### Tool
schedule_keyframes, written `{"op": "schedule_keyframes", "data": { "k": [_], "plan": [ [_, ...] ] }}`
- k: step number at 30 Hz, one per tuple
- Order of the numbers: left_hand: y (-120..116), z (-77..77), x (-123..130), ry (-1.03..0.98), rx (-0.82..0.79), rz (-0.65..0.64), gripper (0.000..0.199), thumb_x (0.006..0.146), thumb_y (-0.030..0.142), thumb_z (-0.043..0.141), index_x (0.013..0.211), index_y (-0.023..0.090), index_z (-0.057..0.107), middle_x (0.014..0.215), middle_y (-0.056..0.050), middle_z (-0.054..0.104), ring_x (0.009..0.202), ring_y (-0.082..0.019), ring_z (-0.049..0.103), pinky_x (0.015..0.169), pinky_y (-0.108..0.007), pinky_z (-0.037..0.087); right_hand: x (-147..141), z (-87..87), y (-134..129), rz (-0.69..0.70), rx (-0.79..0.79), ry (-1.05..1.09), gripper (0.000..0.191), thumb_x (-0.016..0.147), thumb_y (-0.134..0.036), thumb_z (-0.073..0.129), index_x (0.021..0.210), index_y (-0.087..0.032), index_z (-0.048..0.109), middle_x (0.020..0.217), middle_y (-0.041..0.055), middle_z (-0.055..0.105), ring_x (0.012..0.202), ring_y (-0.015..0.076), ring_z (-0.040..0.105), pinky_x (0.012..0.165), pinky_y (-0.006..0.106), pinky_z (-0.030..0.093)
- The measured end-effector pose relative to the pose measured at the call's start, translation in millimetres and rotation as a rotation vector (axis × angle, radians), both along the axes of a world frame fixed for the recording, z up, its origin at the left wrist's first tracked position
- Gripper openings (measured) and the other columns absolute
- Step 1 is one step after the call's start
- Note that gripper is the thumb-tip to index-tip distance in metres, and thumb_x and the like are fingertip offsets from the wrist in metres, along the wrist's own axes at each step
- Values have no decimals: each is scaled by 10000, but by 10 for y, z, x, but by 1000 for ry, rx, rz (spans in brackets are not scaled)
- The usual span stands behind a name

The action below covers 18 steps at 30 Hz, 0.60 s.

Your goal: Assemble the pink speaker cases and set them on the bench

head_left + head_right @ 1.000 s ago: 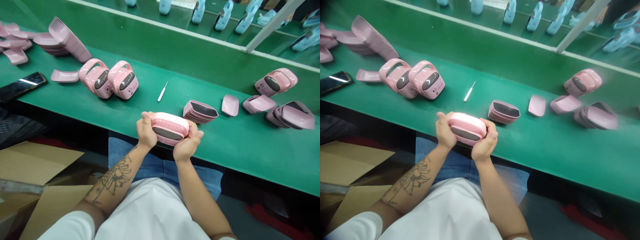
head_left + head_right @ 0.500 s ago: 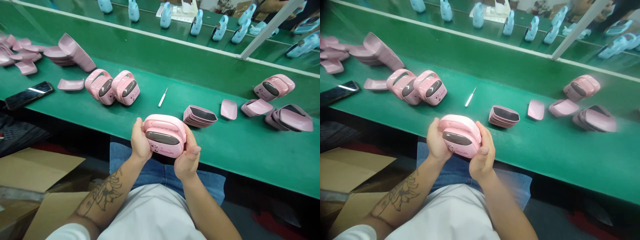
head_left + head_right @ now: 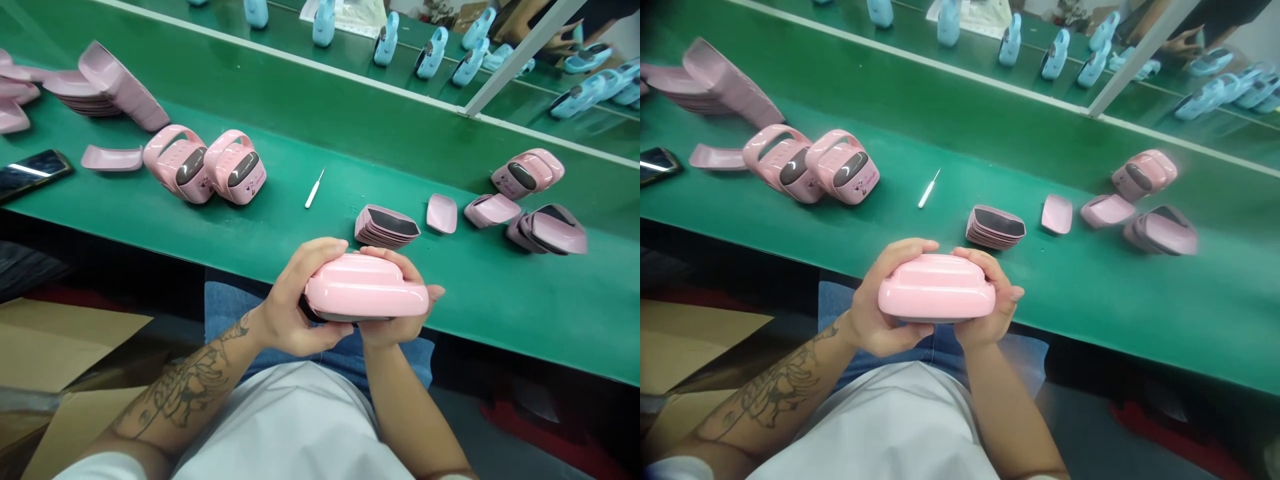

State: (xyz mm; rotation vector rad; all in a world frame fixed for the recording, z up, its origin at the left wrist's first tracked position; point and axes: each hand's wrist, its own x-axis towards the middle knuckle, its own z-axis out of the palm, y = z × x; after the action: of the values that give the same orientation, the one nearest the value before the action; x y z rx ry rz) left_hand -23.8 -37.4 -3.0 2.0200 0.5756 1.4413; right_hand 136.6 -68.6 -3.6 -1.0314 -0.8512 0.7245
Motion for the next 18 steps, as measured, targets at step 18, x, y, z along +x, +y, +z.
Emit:
{"op": "schedule_keyframes", "data": {
  "k": [18],
  "plan": [
    [577, 276, -96, -242, -575, -148, 651, 953, 537, 798, 1493, 244, 582, 1430, -171, 708, 1315, -346, 702, 1075, -473, 587, 637, 719, 669, 362, -257, -601, 771, 741, -580, 940, 1399, -257, 700, 1244, 113, 804, 1040, 327, 765, 831, 428, 612]
  ]
}}
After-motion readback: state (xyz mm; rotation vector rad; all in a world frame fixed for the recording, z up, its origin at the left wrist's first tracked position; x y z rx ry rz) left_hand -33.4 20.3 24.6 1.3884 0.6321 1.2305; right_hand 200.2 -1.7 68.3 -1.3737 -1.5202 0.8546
